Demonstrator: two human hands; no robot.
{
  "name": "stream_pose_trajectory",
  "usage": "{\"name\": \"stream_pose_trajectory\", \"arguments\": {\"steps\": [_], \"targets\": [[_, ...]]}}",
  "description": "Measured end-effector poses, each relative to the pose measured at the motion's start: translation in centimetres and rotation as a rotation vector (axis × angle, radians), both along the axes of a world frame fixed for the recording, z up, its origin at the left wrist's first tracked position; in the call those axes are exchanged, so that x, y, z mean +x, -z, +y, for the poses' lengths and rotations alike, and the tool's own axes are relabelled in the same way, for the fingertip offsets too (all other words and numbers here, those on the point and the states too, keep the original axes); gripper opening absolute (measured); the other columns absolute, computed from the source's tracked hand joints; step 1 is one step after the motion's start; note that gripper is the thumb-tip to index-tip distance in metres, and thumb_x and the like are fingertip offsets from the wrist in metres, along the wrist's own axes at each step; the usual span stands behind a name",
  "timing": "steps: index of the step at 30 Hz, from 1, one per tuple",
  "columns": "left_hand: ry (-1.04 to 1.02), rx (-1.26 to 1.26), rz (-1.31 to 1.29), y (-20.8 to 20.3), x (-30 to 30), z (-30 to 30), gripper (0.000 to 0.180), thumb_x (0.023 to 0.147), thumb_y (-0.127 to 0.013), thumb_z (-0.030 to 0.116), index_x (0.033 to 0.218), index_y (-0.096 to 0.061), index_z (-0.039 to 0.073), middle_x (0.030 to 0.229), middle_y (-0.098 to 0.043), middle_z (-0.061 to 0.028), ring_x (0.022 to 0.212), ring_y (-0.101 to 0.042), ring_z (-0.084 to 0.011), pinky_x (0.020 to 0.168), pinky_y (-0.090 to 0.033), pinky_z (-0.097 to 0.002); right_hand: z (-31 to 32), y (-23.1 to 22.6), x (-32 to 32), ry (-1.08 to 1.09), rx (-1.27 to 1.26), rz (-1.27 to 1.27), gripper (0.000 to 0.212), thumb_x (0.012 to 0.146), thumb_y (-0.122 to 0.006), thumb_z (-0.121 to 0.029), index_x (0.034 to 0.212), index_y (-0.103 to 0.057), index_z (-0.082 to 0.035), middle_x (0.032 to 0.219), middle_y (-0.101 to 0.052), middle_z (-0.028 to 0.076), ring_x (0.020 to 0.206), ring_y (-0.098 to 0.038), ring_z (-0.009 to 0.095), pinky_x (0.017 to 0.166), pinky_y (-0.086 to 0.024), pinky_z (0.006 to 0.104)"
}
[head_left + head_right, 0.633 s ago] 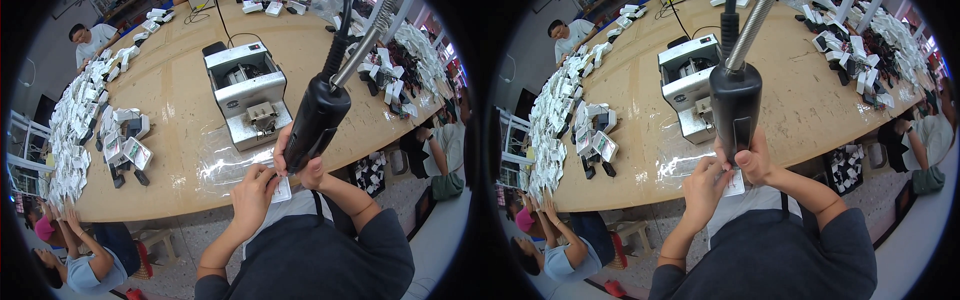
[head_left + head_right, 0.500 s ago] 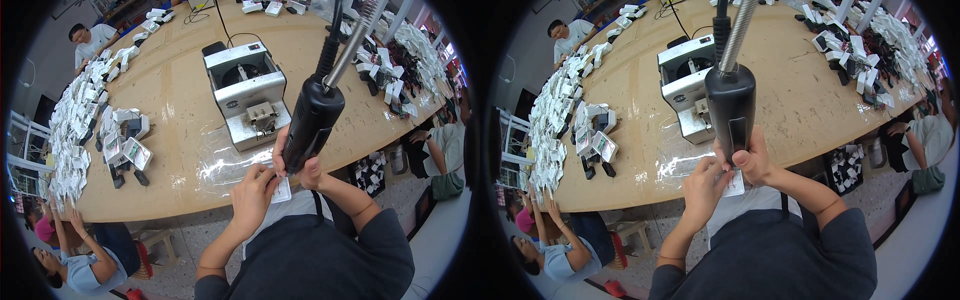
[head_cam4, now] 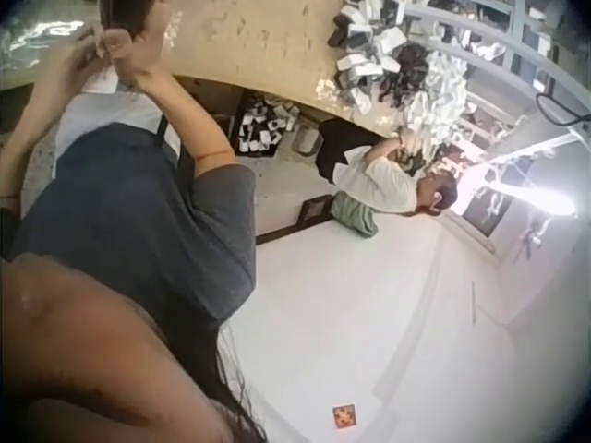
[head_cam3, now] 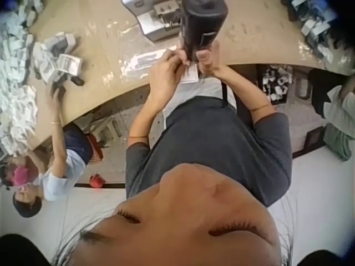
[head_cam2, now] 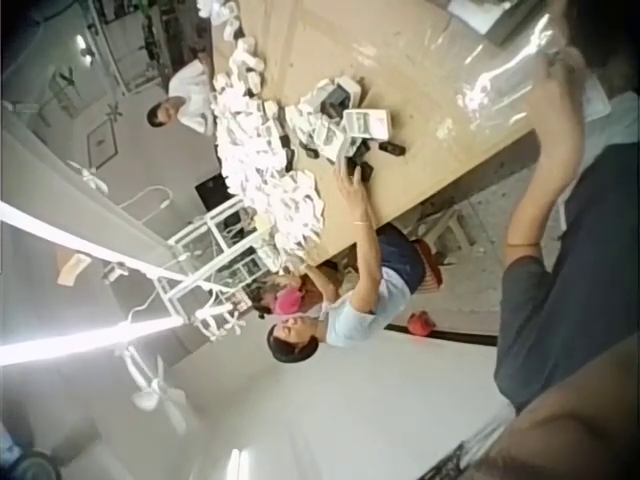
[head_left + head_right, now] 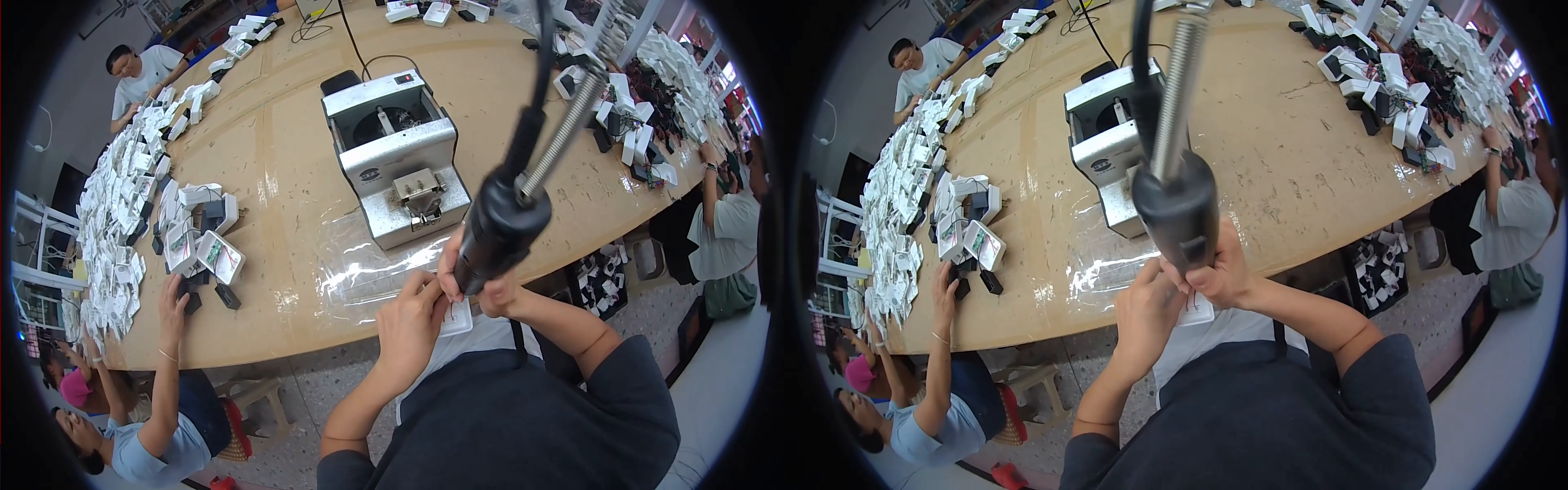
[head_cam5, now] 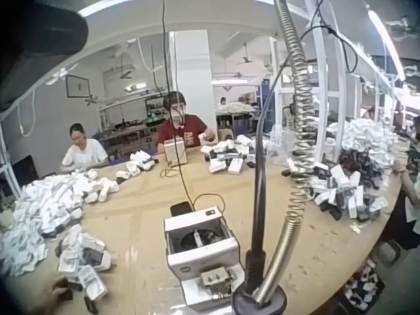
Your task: Assembling small electronic components using an electric screwdriver on a production line.
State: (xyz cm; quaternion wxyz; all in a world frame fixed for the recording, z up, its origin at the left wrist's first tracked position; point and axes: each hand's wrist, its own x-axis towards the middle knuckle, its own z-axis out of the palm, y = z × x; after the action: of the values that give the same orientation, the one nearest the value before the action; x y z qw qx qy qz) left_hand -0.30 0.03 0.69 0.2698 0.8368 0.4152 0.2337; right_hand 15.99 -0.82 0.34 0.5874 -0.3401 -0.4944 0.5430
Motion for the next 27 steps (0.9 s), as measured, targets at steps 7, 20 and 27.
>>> {"name": "stream_pose_trajectory", "arguments": {"steps": [7,20,27], "targets": [[0.022,-0.042,-0.104,-0.4,-0.1,-0.1,0.013,0.087,-0.073,0.012,0.099,-0.071,0.007,0.094,-0.063,-0.0102,0.074,-0.066,-0.0344,0.062,-0.050,-0.0414,0.8,-0.6,1.5,-0.092,0.245,0.119,0.086,0.077,-0.057,-0.085,0.103,-0.045,-0.005,0.069,-0.057,0.008,0.051,-0.055,0.014,0.048,-0.050,0.0289],[-0.637,0.844,0.213,-8.0,-18.4,12.8,0.035,0.095,-0.066,0.012,0.127,-0.065,-0.001,0.123,-0.064,-0.0166,0.109,-0.062,-0.0309,0.098,-0.047,-0.0384,9.0,2.1,21.6,1.049,0.135,-0.969,0.030,0.103,-0.047,-0.024,0.116,-0.063,-0.002,0.104,-0.065,0.013,0.100,-0.062,0.029,0.090,-0.047,0.0398],[-0.151,0.163,-0.155,-6.8,-8.2,6.4,0.023,0.085,-0.068,-0.002,0.108,-0.070,-0.002,0.107,-0.070,-0.0137,0.096,-0.066,-0.0272,0.090,-0.051,-0.0364,14.9,0.0,36.8,1.301,-0.238,-2.125,0.019,0.085,-0.062,-0.015,0.102,-0.070,-0.008,0.106,-0.066,0.012,0.111,-0.056,0.029,0.100,-0.037,0.0499]]}}
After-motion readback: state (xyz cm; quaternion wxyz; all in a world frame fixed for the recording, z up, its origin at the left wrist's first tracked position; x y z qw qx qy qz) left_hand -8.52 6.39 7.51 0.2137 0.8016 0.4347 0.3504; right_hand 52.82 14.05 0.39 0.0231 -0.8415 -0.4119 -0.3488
